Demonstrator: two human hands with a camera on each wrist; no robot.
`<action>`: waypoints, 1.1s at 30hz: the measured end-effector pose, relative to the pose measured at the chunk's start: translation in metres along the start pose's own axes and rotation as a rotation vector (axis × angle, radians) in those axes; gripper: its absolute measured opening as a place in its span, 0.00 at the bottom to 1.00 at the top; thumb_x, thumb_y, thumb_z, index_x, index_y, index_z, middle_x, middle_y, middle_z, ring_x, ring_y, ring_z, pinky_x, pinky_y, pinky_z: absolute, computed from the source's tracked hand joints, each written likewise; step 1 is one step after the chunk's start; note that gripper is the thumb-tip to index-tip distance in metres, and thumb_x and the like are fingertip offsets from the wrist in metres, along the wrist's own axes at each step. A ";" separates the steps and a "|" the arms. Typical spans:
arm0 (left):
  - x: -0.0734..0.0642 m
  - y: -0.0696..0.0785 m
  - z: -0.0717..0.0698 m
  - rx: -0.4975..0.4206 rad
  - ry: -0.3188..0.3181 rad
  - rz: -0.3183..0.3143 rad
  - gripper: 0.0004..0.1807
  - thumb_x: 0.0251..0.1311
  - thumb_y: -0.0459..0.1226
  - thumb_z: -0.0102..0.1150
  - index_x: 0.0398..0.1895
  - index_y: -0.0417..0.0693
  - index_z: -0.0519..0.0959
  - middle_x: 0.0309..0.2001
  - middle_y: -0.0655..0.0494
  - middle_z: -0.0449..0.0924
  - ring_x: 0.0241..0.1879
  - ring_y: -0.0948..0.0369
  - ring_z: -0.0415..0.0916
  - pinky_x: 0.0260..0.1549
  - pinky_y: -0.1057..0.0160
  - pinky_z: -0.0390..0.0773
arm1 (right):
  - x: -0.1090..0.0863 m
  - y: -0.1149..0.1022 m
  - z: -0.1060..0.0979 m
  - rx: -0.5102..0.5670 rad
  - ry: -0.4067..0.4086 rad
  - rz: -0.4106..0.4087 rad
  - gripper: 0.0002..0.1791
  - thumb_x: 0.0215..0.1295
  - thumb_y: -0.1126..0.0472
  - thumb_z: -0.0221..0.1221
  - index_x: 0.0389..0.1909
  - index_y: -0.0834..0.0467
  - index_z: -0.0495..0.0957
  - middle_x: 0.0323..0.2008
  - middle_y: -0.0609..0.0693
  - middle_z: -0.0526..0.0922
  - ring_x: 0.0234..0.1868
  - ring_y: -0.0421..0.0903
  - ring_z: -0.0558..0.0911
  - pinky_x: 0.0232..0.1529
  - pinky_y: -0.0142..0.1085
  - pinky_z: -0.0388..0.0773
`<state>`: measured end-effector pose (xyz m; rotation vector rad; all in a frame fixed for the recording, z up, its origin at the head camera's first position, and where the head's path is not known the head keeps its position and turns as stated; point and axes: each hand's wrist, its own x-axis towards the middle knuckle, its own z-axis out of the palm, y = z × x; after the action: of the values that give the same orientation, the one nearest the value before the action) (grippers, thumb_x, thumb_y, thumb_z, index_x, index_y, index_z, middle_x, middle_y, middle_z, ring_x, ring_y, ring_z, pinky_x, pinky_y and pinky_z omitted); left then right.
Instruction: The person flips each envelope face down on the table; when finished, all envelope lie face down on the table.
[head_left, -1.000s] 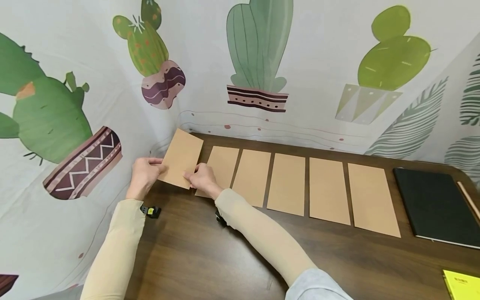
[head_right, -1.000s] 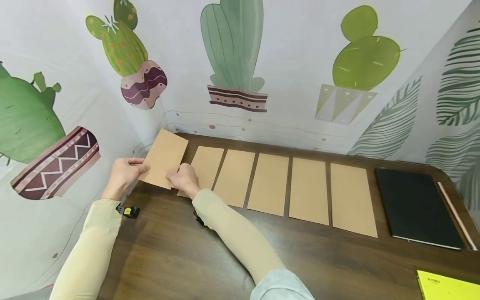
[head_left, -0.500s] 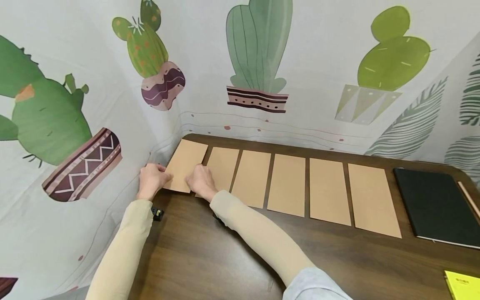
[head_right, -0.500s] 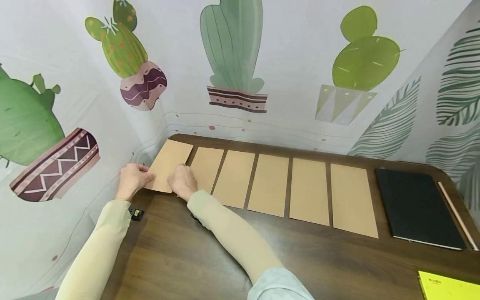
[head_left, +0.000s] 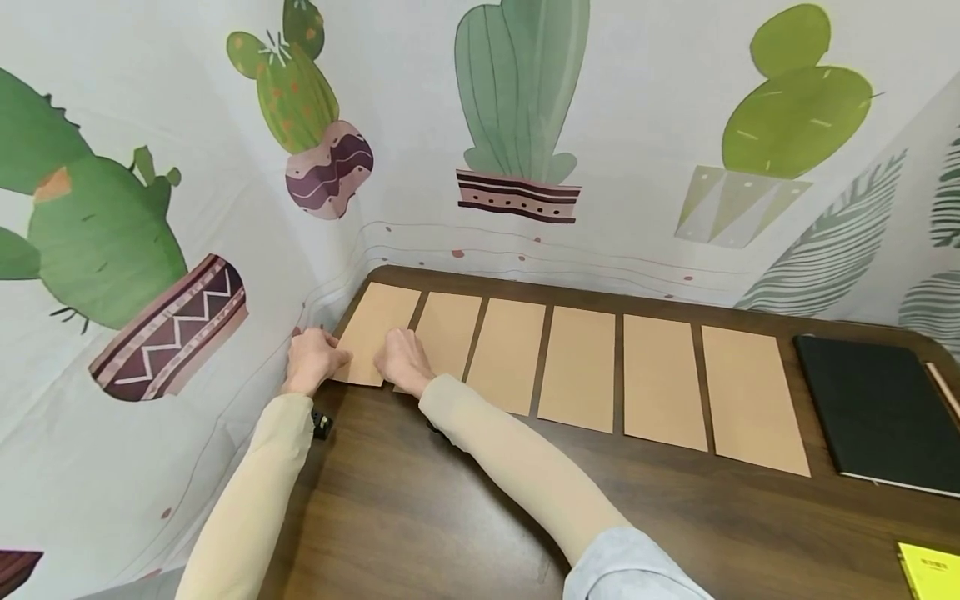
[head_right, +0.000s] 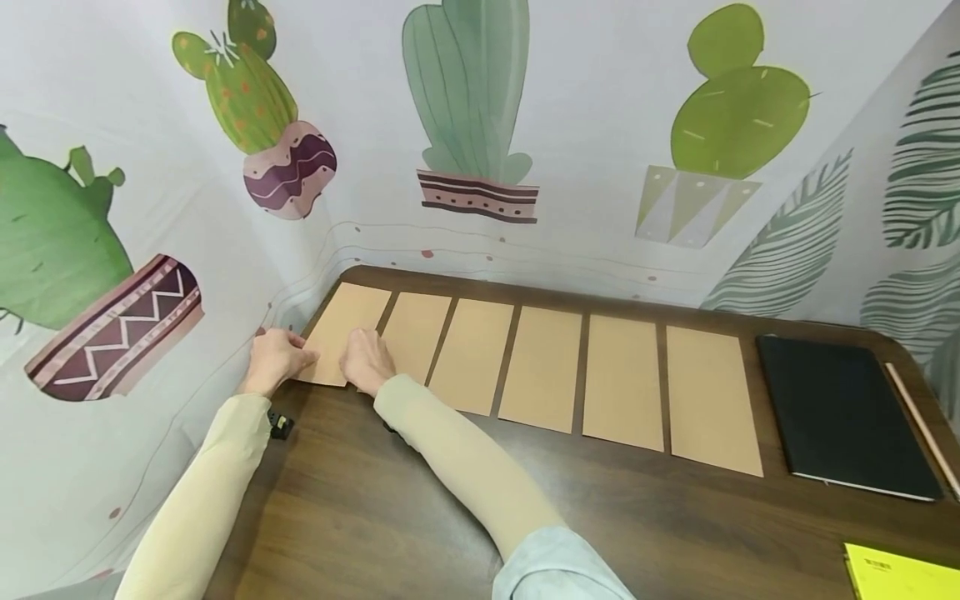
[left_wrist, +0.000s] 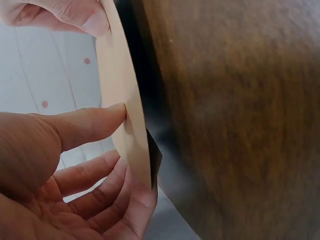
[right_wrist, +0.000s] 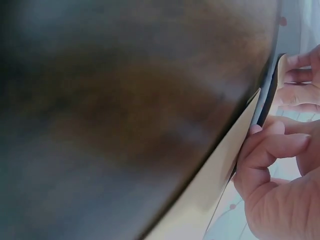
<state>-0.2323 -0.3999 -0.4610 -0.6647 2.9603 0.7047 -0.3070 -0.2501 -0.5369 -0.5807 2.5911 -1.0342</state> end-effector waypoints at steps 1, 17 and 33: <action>0.001 0.000 0.000 -0.001 -0.004 -0.003 0.22 0.62 0.41 0.70 0.52 0.32 0.86 0.60 0.25 0.83 0.62 0.29 0.79 0.65 0.35 0.79 | 0.001 0.000 0.000 -0.003 0.000 -0.004 0.24 0.64 0.67 0.63 0.12 0.49 0.66 0.15 0.43 0.69 0.15 0.38 0.68 0.15 0.30 0.69; 0.005 0.018 0.010 0.108 -0.014 0.019 0.20 0.68 0.43 0.65 0.55 0.37 0.87 0.60 0.26 0.85 0.57 0.30 0.84 0.52 0.32 0.84 | 0.009 0.005 -0.004 -0.130 0.047 -0.028 0.22 0.67 0.62 0.66 0.15 0.49 0.71 0.20 0.42 0.75 0.21 0.40 0.74 0.22 0.32 0.75; -0.025 0.073 0.017 -0.152 0.321 0.466 0.16 0.72 0.37 0.62 0.53 0.36 0.88 0.51 0.36 0.90 0.51 0.39 0.87 0.49 0.37 0.84 | -0.115 -0.014 -0.154 0.124 0.199 -0.057 0.20 0.81 0.53 0.61 0.65 0.60 0.82 0.26 0.47 0.87 0.18 0.38 0.77 0.26 0.30 0.74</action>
<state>-0.2407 -0.3240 -0.4423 -0.0832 3.4297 0.9339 -0.2656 -0.1150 -0.4055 -0.5482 2.6665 -1.3231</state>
